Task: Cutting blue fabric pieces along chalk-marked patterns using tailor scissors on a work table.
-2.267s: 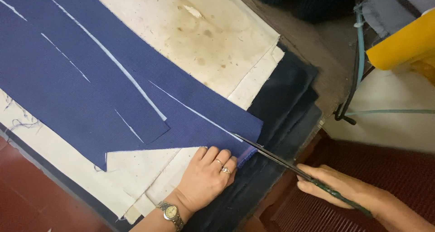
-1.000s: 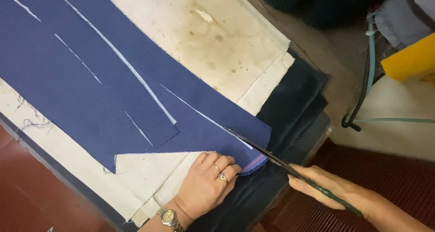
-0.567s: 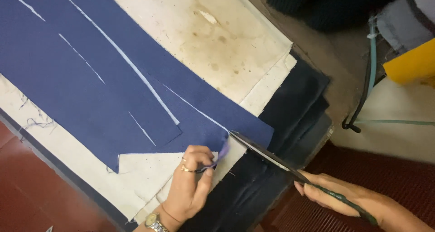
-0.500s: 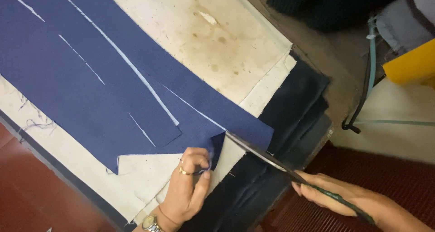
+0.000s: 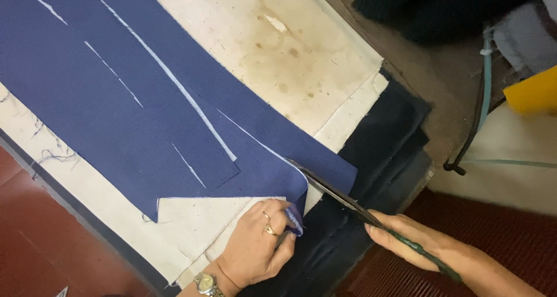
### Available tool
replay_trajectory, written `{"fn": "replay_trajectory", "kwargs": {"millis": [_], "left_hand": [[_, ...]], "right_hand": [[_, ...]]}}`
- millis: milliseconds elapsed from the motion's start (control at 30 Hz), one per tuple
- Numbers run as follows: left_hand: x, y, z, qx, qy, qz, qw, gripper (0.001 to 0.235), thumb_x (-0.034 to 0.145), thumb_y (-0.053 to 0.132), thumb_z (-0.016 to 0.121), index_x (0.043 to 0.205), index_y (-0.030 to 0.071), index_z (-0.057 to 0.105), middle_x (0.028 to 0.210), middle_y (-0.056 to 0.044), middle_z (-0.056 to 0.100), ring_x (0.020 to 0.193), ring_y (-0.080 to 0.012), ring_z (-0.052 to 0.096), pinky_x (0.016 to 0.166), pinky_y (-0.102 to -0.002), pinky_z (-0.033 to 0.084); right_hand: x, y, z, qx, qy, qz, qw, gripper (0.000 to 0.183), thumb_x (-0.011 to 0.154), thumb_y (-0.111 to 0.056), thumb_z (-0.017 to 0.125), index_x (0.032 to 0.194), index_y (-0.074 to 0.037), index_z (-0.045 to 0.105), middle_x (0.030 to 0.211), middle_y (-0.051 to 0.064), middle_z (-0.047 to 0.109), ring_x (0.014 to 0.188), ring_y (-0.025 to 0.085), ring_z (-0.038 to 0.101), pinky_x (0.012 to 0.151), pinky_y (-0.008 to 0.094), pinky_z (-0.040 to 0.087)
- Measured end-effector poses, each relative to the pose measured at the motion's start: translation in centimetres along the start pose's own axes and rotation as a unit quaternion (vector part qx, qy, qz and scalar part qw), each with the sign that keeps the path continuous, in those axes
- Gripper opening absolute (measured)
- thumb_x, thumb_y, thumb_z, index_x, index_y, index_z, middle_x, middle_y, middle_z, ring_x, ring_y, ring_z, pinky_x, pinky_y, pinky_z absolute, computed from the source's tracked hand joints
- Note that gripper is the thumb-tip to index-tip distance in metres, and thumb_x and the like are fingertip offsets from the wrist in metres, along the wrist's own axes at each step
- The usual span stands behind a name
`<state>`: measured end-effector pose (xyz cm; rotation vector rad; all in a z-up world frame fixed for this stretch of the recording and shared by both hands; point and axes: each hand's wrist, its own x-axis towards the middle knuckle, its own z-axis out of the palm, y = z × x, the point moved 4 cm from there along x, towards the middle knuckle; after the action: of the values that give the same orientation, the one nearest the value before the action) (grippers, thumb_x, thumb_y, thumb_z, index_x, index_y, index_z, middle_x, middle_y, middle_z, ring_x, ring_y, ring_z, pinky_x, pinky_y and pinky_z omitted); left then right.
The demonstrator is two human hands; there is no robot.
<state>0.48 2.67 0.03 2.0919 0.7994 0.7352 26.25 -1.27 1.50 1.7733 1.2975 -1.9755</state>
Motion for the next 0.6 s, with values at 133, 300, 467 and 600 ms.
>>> {"fn": "replay_trajectory", "kwargs": {"millis": [133,300,467,600], "left_hand": [[0.5,0.3,-0.7,-0.033,0.018,0.045,0.998,0.011,0.090,0.011,0.048,0.091,-0.001,0.047,0.097,-0.020,0.055,0.084,-0.0357,0.055,0.080,-0.043,0.045],[0.1,0.1,-0.3,-0.021,0.010,0.007,1.000,0.011,0.091,0.014,0.047,0.091,0.003,0.047,0.095,-0.017,0.056,0.081,-0.0322,0.056,0.078,-0.043,0.045],[0.2,0.5,-0.9,-0.028,0.015,0.025,0.999,0.011,0.089,0.011,0.049,0.091,0.001,0.047,0.097,-0.019,0.057,0.085,-0.0337,0.056,0.081,-0.043,0.045],[-1.4,-1.1,-1.7,-0.170,0.137,-0.071,0.973,0.008,0.093,0.016,0.044,0.092,0.009,0.047,0.095,-0.011,0.053,0.085,-0.0250,0.053,0.077,-0.037,0.043]], "right_hand": [[1.0,1.6,0.0,-0.047,0.015,0.012,0.999,0.026,0.095,-0.039,0.046,0.100,-0.022,0.066,0.081,-0.009,0.055,0.071,0.005,0.050,0.066,0.020,0.046],[1.5,3.3,0.1,-0.043,0.052,-0.018,0.998,0.034,0.095,-0.047,0.049,0.080,-0.017,0.055,0.071,-0.007,0.044,0.062,0.007,0.041,0.059,0.025,0.036],[0.8,2.7,-0.3,-0.067,0.047,-0.082,0.993,0.032,0.099,-0.041,0.049,0.077,-0.018,0.050,0.070,-0.008,0.042,0.060,0.006,0.039,0.055,0.026,0.032],[-1.4,2.4,-0.4,0.064,-0.025,0.073,0.995,0.031,0.091,-0.043,0.047,0.097,-0.015,0.060,0.081,-0.002,0.052,0.066,0.009,0.042,0.054,0.022,0.036]]}}
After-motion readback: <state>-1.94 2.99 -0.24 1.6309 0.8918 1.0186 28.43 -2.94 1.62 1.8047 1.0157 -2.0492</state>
